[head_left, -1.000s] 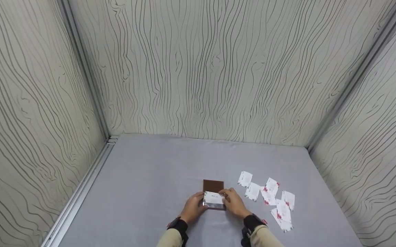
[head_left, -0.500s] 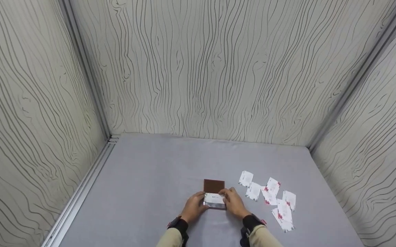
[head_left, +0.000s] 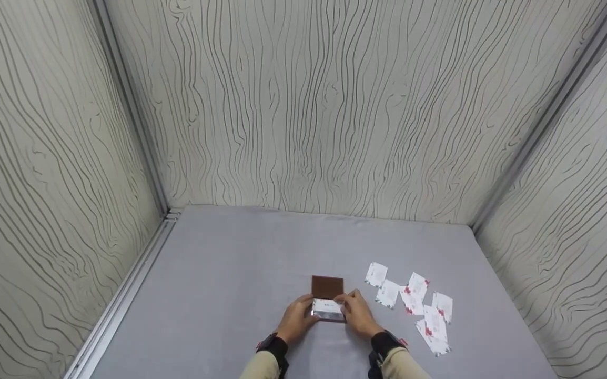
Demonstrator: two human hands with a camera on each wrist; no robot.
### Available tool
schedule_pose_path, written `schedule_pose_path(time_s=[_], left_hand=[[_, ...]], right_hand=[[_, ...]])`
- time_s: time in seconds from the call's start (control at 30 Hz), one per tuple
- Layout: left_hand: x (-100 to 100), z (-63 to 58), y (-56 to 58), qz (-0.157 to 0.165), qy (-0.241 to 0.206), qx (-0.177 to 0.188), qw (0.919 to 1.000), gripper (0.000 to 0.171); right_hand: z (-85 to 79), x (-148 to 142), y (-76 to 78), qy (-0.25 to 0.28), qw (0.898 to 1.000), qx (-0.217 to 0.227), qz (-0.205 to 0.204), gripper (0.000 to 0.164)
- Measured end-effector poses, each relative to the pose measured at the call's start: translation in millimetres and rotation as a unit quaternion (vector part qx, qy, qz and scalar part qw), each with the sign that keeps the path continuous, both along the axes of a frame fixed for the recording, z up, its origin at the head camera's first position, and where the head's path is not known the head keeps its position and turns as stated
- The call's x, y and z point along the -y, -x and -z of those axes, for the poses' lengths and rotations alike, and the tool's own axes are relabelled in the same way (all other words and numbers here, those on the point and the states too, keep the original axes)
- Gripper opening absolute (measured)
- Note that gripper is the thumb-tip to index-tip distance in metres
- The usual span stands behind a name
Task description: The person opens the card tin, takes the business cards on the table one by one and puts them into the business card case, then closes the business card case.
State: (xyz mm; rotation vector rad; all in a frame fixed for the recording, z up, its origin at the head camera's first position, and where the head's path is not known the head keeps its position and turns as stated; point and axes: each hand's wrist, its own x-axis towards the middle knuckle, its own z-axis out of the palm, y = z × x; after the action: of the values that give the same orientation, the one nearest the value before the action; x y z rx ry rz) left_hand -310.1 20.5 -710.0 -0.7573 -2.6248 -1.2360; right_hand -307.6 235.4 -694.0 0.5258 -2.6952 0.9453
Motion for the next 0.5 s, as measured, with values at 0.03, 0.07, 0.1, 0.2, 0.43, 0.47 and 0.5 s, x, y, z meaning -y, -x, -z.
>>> schedule_pose_path(time_s=[0.03, 0.07, 0.1, 0.2, 0.43, 0.47, 0.5], left_hand=[[0.0, -0.6, 0.1, 0.000, 0.000, 0.000, 1.0000, 0.043], [0.0, -0.8, 0.0, 0.000, 0.000, 0.000, 1.0000, 0.042], [0.0, -0.7, 0.3, 0.000, -0.001, -0.001, 1.0000, 0.042], [0.0, -0.9, 0.4, 0.001, 0.001, -0.005, 1.0000, 0.041], [0.0, -0.9, 0.5, 0.001, -0.009, 0.007, 0.9999, 0.040], [-0.1, -0.5, 0.7, 0.001, -0.010, 0.006, 0.9999, 0.040], [-0.3, 0.0, 1.1, 0.001, -0.011, 0.007, 0.9999, 0.041]], right_hand=[[0.4, -0.1, -0.2, -0.004, 1.000, -0.002, -0.001, 0.026], [0.2, 0.0, -0.6, -0.006, 1.000, -0.002, -0.001, 0.026], [0.5, 0.0, -0.7, -0.010, 1.000, -0.003, -0.002, 0.026], [0.4, 0.2, -0.9, -0.016, 1.000, -0.005, -0.003, 0.026], [-0.3, 0.4, -0.9, -0.019, 1.000, 0.003, 0.001, 0.025], [-0.2, 0.2, -0.9, -0.017, 1.000, 0.004, 0.000, 0.025], [-0.4, -0.1, -0.9, -0.016, 1.000, 0.007, 0.000, 0.025]])
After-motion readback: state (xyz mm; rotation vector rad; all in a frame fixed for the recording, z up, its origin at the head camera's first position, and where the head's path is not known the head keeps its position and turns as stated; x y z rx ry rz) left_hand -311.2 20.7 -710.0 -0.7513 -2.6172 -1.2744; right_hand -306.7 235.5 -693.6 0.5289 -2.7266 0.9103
